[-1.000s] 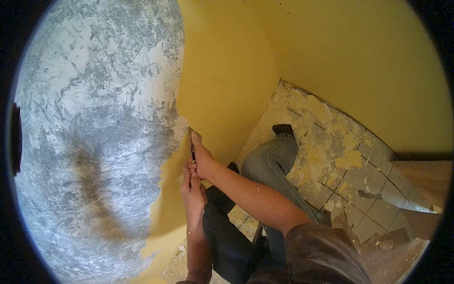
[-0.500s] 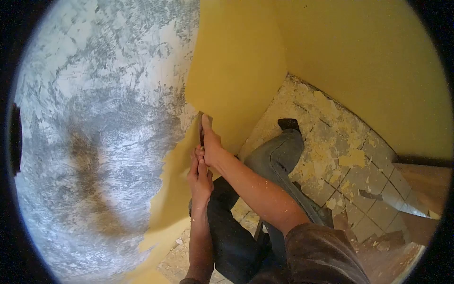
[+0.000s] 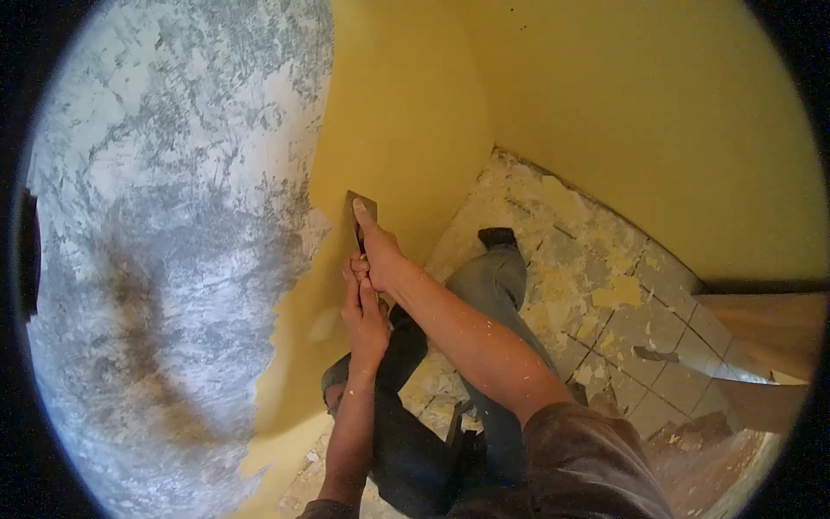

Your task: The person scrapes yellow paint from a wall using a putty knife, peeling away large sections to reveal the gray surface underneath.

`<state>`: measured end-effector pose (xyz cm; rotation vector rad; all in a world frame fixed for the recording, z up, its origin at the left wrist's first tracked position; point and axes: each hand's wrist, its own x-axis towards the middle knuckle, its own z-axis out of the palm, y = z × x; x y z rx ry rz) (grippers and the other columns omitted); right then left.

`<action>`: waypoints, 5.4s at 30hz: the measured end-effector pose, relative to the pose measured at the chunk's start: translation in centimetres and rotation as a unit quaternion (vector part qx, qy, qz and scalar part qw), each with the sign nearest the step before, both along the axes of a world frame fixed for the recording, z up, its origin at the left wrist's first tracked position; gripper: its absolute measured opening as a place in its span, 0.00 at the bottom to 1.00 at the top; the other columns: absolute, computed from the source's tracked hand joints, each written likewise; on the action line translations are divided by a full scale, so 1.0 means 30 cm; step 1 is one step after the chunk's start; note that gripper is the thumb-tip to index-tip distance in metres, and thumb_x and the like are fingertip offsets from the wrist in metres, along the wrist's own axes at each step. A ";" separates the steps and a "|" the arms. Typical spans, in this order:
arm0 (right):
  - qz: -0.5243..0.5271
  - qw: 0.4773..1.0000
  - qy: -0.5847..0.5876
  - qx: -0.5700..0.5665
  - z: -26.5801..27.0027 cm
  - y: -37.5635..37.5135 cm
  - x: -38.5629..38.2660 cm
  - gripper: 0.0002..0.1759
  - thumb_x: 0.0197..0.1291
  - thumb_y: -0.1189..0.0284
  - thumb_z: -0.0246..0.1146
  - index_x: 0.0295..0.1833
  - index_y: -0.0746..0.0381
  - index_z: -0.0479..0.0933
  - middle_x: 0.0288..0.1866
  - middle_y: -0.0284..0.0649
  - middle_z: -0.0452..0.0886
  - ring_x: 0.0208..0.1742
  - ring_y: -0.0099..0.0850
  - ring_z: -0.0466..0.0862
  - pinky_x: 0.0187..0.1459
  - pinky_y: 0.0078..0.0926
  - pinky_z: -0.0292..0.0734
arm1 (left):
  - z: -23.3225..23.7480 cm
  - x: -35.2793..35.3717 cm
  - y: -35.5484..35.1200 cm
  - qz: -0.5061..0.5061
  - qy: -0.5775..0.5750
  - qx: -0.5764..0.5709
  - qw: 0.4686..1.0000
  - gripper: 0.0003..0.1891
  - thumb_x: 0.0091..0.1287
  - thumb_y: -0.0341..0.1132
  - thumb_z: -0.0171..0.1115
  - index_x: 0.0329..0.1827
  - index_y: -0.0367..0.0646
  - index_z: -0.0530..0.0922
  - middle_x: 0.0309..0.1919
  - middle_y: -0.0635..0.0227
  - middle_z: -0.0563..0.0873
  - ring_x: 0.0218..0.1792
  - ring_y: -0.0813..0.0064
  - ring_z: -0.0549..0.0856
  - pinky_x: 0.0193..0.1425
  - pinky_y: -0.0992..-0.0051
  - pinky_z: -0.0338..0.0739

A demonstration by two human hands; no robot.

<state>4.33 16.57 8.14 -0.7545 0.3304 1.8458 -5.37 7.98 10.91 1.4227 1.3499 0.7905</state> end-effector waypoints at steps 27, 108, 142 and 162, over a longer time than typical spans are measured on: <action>0.017 0.999 0.042 0.016 0.014 -0.038 -0.164 0.35 0.56 0.32 0.65 0.37 0.56 0.71 0.21 0.34 0.67 0.15 0.25 0.58 0.14 0.23 0.50 | 0.005 -0.175 -0.035 0.026 0.047 0.038 0.998 0.25 0.82 0.31 0.46 0.79 0.34 0.58 0.55 0.67 0.81 0.29 0.81 0.74 0.32 0.78 0.71; 0.064 0.998 -0.018 0.002 0.082 -0.050 -0.112 0.32 0.62 0.32 0.58 0.41 0.52 0.70 0.22 0.33 0.66 0.14 0.23 0.57 0.13 0.22 0.52 | 0.084 -0.090 -0.056 0.002 0.139 0.119 0.983 0.20 0.82 0.34 0.44 0.71 0.34 0.69 0.56 0.46 0.84 0.60 0.52 0.83 0.64 0.65 0.74; -0.006 0.999 0.053 -0.006 0.084 0.032 -0.049 0.33 0.66 0.30 0.49 0.39 0.51 0.71 0.18 0.29 0.64 0.12 0.21 0.55 0.13 0.19 0.48 | 0.129 -0.065 0.060 -0.043 0.238 0.024 0.970 0.22 0.82 0.35 0.45 0.74 0.35 0.67 0.61 0.46 0.81 0.62 0.56 0.82 0.64 0.67 0.75; 0.066 0.997 -0.032 -0.032 0.098 -0.036 -0.129 0.34 0.67 0.30 0.49 0.36 0.53 0.69 0.18 0.32 0.64 0.11 0.22 0.55 0.12 0.23 0.50 | 0.079 -0.097 -0.031 -0.009 0.172 0.172 0.970 0.21 0.80 0.34 0.47 0.73 0.39 0.68 0.58 0.44 0.82 0.61 0.42 0.80 0.61 0.58 0.75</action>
